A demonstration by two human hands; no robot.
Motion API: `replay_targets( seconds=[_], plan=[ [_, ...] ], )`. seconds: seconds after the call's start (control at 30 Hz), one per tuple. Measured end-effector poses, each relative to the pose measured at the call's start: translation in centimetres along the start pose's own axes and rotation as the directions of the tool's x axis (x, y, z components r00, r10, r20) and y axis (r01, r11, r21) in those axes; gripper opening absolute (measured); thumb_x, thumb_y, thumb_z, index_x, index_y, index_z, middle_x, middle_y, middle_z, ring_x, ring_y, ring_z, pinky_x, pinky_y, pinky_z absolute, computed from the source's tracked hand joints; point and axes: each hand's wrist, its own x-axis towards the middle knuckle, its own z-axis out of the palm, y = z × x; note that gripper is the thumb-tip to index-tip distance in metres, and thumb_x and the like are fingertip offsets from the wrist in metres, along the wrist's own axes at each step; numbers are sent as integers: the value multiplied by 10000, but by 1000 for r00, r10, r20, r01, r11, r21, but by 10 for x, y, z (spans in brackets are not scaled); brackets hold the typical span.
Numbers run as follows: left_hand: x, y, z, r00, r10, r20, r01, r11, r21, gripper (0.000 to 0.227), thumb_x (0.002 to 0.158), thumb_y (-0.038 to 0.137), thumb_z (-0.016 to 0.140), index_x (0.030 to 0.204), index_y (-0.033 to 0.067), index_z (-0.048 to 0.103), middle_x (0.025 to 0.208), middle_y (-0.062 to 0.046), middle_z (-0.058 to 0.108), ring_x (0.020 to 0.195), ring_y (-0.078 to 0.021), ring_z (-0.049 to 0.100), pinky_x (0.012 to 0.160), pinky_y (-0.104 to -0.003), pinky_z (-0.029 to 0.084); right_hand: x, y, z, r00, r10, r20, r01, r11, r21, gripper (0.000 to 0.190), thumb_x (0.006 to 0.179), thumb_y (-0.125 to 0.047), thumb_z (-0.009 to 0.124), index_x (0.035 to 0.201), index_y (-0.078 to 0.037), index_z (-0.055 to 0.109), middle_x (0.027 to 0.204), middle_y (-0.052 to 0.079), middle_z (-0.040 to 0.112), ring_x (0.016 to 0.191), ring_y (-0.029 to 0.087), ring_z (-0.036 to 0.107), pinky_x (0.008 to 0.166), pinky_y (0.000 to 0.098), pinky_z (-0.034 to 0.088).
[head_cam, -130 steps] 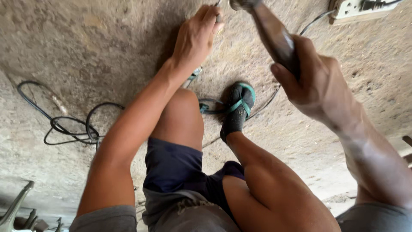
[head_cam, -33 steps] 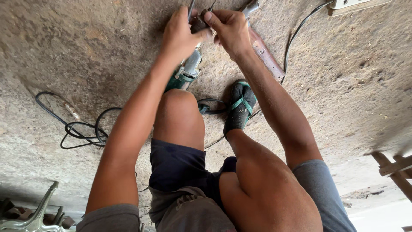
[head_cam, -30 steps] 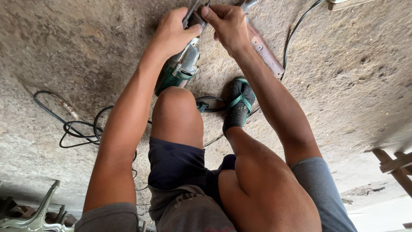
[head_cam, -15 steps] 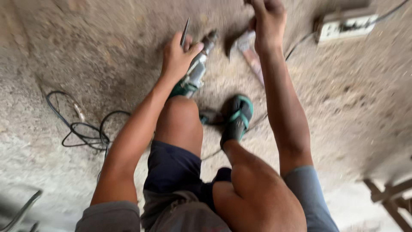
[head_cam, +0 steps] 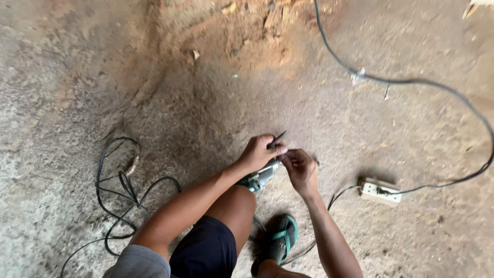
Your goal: The person sits on the floor and uses a hammer and pliers to adjust the chuck of a corded drill. They then walk to a workbench, pick up a small metal piece, and use an angle grinder to grind it.
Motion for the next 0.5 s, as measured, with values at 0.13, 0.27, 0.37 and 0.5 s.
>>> replay_targets(
  seconds=[0.13,0.27,0.37,0.5],
  plan=[
    [-11,22,-17,989,148,19,-149,986,76,262,909,265,787,941,8,743,769,-85,708,687,-156,675,595,-323,517,-2,-16,3,996,-82,36,87,985,-149,202,921,-183,757,1008,-2,734,923,131,773,791,185,776,681,319,656],
    [-18,38,-31,986,168,-21,-163,973,165,289,949,275,733,908,-10,706,695,-84,668,607,-168,647,535,-332,479,-2,-33,2,991,-47,126,54,997,-52,258,940,-229,733,1087,-17,740,925,135,802,798,186,794,703,333,673],
    [-17,61,-47,979,198,-49,-192,975,116,269,1005,267,657,930,9,679,719,-55,643,574,-142,578,469,-304,466,-8,-40,-13,987,76,138,-76,997,-9,359,924,-249,687,1213,-37,687,1023,136,794,735,220,775,617,357,660],
    [34,127,-137,819,476,-320,-454,879,143,213,1048,261,609,988,62,656,800,7,666,626,-41,611,466,-224,518,-19,-34,-49,985,-159,60,165,978,-124,404,1003,-302,638,1285,-12,655,1092,162,775,961,212,786,732,318,629]
  ],
)
